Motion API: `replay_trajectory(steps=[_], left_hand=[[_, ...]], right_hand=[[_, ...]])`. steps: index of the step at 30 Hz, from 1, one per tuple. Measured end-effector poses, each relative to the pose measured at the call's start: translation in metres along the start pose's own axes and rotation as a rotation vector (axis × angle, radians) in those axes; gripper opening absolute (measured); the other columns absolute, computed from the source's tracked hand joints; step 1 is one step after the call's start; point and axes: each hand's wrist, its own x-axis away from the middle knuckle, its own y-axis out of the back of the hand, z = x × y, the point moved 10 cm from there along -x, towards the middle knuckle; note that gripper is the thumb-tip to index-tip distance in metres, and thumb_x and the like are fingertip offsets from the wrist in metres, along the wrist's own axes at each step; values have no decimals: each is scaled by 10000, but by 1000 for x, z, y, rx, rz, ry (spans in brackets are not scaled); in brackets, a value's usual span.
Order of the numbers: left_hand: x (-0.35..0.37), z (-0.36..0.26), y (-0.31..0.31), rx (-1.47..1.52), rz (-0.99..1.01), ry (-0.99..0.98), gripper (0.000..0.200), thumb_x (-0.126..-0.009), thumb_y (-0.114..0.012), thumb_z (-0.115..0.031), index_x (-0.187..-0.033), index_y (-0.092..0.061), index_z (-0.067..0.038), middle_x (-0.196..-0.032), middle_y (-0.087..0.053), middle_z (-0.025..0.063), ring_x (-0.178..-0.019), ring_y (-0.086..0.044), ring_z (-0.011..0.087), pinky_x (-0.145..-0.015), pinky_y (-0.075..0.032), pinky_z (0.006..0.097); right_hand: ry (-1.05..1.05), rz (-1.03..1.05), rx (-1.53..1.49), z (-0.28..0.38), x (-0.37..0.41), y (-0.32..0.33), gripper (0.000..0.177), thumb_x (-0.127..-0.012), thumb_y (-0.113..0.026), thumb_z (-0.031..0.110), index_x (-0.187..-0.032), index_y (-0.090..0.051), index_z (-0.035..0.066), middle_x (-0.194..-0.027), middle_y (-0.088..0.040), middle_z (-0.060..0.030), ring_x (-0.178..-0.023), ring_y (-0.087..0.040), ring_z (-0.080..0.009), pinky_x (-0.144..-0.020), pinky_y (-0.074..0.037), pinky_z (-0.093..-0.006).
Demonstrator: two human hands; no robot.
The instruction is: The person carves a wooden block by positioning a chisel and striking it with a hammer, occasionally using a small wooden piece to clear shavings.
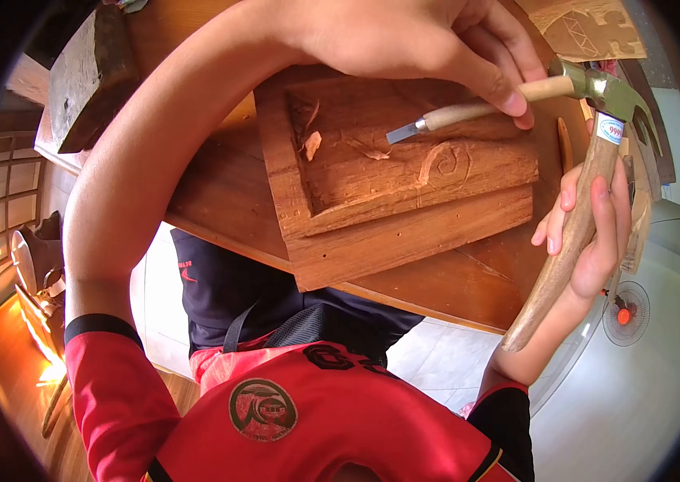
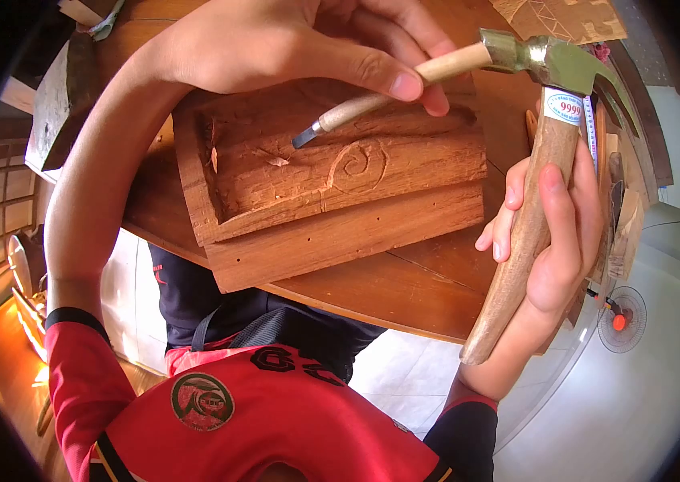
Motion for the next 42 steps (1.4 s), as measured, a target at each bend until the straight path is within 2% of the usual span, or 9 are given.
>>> replay_trajectory(steps=[9, 18, 22, 25, 27, 28, 30, 33, 42], left_hand=[[2, -6, 2, 234, -26, 50, 257, -1031, -638, -104, -1230, -643, 59, -1100, -758, 140, -1059, -715, 167, -991, -547, 293], [3, -33, -9, -60, -34, -186, 272, -1025, -635, -123, -1247, -662, 33, -1101, -758, 134, -1019, -720, 175, -948, -564, 305], [-7, -39, -2, -55, 70, 11, 303, -1013, -653, -180, -1209, -676, 49, -1068, -770, 151, -997, -726, 183, -922, -567, 312], [-10, -29, -6, -61, 33, -75, 322, -1001, -663, -201, -1188, -681, 60, -1045, -777, 161, -978, -731, 189, -909, -568, 316], [-31, -1, -4, 33, 151, 231, 323, -998, -663, -201, -1175, -683, 68, -1037, -778, 165, -972, -733, 195, -903, -569, 317], [-54, 8, -1, 195, 311, 607, 319, -998, -661, -197, -1169, -684, 71, -1034, -778, 167, -973, -734, 198, -900, -569, 316], [-57, 13, -4, 233, 374, 672, 316, -998, -660, -194, -1161, -687, 75, -1032, -778, 168, -982, -734, 201, -899, -568, 315], [-31, -14, -7, -52, 146, -3, 325, -995, -664, -200, -1163, -688, 77, -1036, -780, 163, -1003, -731, 202, -910, -563, 313], [-30, -14, -13, -74, 104, -128, 341, -999, -670, -229, -1231, -708, 19, -1066, -786, 103, -1016, -721, 182, -964, -545, 308]], right_hand=[[8, -48, -8, 8, -2, 8, 614, -1056, -444, 283, -1556, -329, -54, -751, -513, -62, -398, -434, -92, -417, -506, -268], [18, -29, 15, 5, 3, 10, 574, -1093, -391, 277, -1554, -324, -58, -818, -486, -51, -409, -425, -82, -422, -489, -252], [77, -62, 4, 14, 3, 29, 545, -1100, -354, 249, -1548, -319, -59, -817, -502, -58, -405, -467, -83, -417, -496, -249], [115, -68, -71, 13, 2, 46, 537, -1090, -407, 235, -1540, -351, -53, -801, -526, -81, -405, -472, -108, -413, -497, -285], [87, -81, -42, 11, 0, 49, 525, -1096, -397, 227, -1538, -355, -53, -802, -523, -80, -408, -468, -105, -418, -497, -283], [78, -84, -30, 9, 0, 47, 524, -1096, -399, 230, -1536, -360, -53, -802, -523, -80, -408, -467, -104, -419, -497, -281], [59, -94, -10, 7, 0, 45, 523, -1096, -405, 236, -1532, -371, -51, -801, -522, -78, -409, -464, -103, -421, -496, -278], [44, -104, 1, 4, 2, 44, 523, -1094, -415, 246, -1527, -388, -47, -798, -519, -74, -411, -459, -99, -425, -493, -272], [18, -81, 60, 4, 3, 35, 536, -1104, -371, 259, -1540, -346, -51, -824, -497, -65, -406, -444, -86, -424, -496, -252]])
